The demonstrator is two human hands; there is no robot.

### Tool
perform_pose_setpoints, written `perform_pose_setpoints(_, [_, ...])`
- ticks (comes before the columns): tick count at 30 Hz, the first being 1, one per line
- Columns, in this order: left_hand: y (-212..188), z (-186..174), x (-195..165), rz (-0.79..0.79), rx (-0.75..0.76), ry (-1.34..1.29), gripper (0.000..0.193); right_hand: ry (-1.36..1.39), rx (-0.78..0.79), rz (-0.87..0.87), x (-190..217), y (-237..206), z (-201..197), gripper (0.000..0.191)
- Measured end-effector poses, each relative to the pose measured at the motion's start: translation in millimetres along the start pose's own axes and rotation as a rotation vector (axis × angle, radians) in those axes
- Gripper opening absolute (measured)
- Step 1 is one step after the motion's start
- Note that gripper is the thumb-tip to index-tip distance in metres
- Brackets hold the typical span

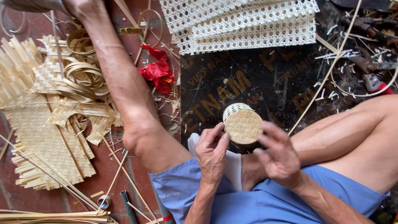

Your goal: The person sits on the floor assembling a woven bamboo basket. They bend a thin bamboo strip into a ring, apply glue from a squeeze bottle, fit the ring around the top of the woven cylinder, press the joint, then fit a round woven base disc into the bottom and press it into place, finally using a plastic pipe to press and shape the basket interior.

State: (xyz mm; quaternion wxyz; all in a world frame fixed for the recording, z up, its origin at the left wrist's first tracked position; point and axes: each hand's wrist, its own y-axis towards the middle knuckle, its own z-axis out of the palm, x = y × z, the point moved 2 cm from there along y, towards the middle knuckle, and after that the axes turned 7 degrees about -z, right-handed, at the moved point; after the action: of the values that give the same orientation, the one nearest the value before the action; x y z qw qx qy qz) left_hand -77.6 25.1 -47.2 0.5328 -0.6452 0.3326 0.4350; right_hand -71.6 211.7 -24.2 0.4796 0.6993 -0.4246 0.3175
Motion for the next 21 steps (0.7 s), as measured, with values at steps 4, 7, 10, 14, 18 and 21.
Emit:
perform_pose_setpoints(4, [-1.2, 5.1, -1.8, 0.056, 0.004, 0.108, 0.032, 0.079, -0.211, 0.364, -6.8, -17.7, -0.1, 0.037])
perform_pose_setpoints(7, [-1.1, 8.3, 0.2, 0.008, 0.018, 0.035, 0.029, -0.026, -0.208, 0.398, -21.2, -21.9, 0.3, 0.029])
perform_pose_setpoints(10, [-1.9, 9.1, 0.2, 0.076, 0.023, 0.081, 0.03, 0.054, -0.305, 0.487, -34.1, -19.7, 3.5, 0.018])
perform_pose_setpoints(14, [-1.3, 7.9, 1.7, 0.103, 0.016, 0.149, 0.036, 0.268, -0.346, 0.572, -38.5, -12.5, 7.4, 0.018])
perform_pose_setpoints(18, [2.2, 7.1, 4.2, 0.132, 0.048, 0.152, 0.046, 0.023, -0.187, 0.445, -34.9, -2.0, 8.2, 0.029])
perform_pose_setpoints(21, [2.8, 5.8, 5.7, 0.214, 0.062, 0.222, 0.049, 0.058, -0.187, 0.403, -34.7, 3.7, 11.5, 0.028])
